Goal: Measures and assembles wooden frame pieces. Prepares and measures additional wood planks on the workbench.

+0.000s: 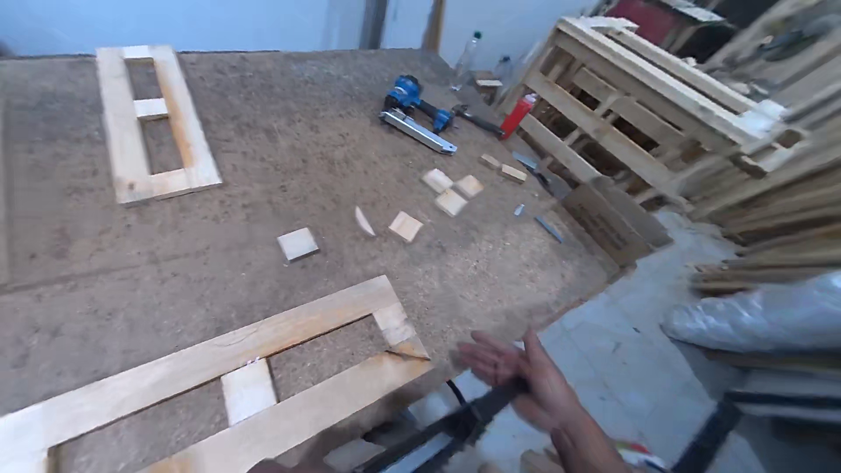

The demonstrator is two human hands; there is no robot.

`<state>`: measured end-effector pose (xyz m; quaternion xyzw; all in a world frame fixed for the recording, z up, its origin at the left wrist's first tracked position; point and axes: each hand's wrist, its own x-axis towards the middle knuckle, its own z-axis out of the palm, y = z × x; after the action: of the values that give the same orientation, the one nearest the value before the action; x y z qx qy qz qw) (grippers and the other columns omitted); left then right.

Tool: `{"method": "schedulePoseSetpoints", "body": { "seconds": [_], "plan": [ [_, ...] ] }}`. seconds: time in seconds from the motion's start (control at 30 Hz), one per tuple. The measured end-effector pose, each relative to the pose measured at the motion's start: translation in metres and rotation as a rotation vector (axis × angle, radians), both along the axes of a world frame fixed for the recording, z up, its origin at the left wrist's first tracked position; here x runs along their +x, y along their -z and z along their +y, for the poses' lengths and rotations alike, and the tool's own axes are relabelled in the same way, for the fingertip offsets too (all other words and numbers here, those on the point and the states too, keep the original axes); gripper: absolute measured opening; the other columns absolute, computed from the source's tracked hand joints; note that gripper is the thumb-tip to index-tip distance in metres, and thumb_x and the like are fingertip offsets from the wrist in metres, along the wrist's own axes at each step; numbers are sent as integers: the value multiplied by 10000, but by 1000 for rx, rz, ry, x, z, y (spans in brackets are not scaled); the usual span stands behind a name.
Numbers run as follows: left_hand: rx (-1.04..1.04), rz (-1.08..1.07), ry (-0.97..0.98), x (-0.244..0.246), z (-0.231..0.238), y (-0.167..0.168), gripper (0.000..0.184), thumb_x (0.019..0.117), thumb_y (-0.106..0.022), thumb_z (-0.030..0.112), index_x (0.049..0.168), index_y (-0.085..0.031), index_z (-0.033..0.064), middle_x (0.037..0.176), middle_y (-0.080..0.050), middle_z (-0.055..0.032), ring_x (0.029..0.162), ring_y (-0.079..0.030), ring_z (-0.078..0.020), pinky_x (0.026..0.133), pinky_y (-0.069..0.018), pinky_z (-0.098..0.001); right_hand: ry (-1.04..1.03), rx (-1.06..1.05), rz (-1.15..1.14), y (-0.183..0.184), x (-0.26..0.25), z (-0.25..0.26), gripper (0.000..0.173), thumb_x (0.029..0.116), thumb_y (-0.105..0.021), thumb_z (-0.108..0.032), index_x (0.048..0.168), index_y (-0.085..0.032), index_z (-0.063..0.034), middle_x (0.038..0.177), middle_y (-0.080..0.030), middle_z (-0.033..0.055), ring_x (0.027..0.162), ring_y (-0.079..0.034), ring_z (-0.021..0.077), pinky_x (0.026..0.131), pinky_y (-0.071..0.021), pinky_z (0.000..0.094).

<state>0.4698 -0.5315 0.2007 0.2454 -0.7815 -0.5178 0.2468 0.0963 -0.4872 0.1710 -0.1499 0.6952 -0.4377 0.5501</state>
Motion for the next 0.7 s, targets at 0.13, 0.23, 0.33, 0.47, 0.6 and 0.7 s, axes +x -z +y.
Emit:
{"method": "schedulePoseSetpoints", "body": {
  "seconds": [0.13, 0.23, 0.33, 0.47, 0.6, 0.7],
  "plan": [
    [147, -114, -41, 13, -3, -1, 438, 820, -747, 283, 1067, -676, -71, 825, -715, -201, 756, -722, -280, 664, -573, -503, -230, -626, 21, 25, 72, 12, 975, 906, -342, -838, 1518, -498, -96, 1510, -571, 83, 1401, -536, 229, 1143, -469, 425],
    [597, -83, -205, 9, -13, 24, 450, 839, -748, 278, 1162, -660, -23, 965, -735, -108, 870, -716, -172, 807, -601, -406, -637, -656, 966, -4, 87, 3, 798, 1010, -422, -678, 1427, -523, -5, 1420, -536, 280, 1359, -504, 374, 1117, -425, 530],
    [1175, 156, -449, -10, -22, 66, 327, 849, -628, 151, 1135, -597, -3, 893, -722, -76, 775, -708, -159, 745, -614, -363, -1204, -379, 871, -17, 130, -22, 642, 949, -716, -453, 1426, -588, -43, 1188, -717, 239, 1102, -691, 437, 971, -533, 630],
    [1522, 376, -632, -23, -28, 105, 187, 931, -533, 143, 1076, -560, 28, 825, -700, -96, 744, -701, -180, 715, -612, -383, -1603, 83, 741, 28, 160, -77, 880, 882, -765, -378, 1610, -324, -158, 1136, -723, 221, 1037, -698, 452, 881, -535, 649],
    [1305, 137, -595, 21, -43, 123, 377, 1037, -425, 374, 1138, -617, 65, 869, -719, -58, 769, -709, -163, 712, -616, -371, -1692, 317, 476, 48, 183, -110, 681, 929, -714, -386, 1522, -437, -200, 1147, -712, 215, 1060, -692, 445, 877, -531, 673],
    [454, -576, -957, 86, -57, 157, 442, 1055, -458, 409, 1208, -701, 73, 1072, -739, -52, 991, -708, -167, 880, -589, -395, -1710, 365, 464, 35, 210, -133, 628, 915, -696, -398, 1475, -489, -202, 1096, -724, 195, 1021, -704, 422, 847, -542, 651]
  ]
}}
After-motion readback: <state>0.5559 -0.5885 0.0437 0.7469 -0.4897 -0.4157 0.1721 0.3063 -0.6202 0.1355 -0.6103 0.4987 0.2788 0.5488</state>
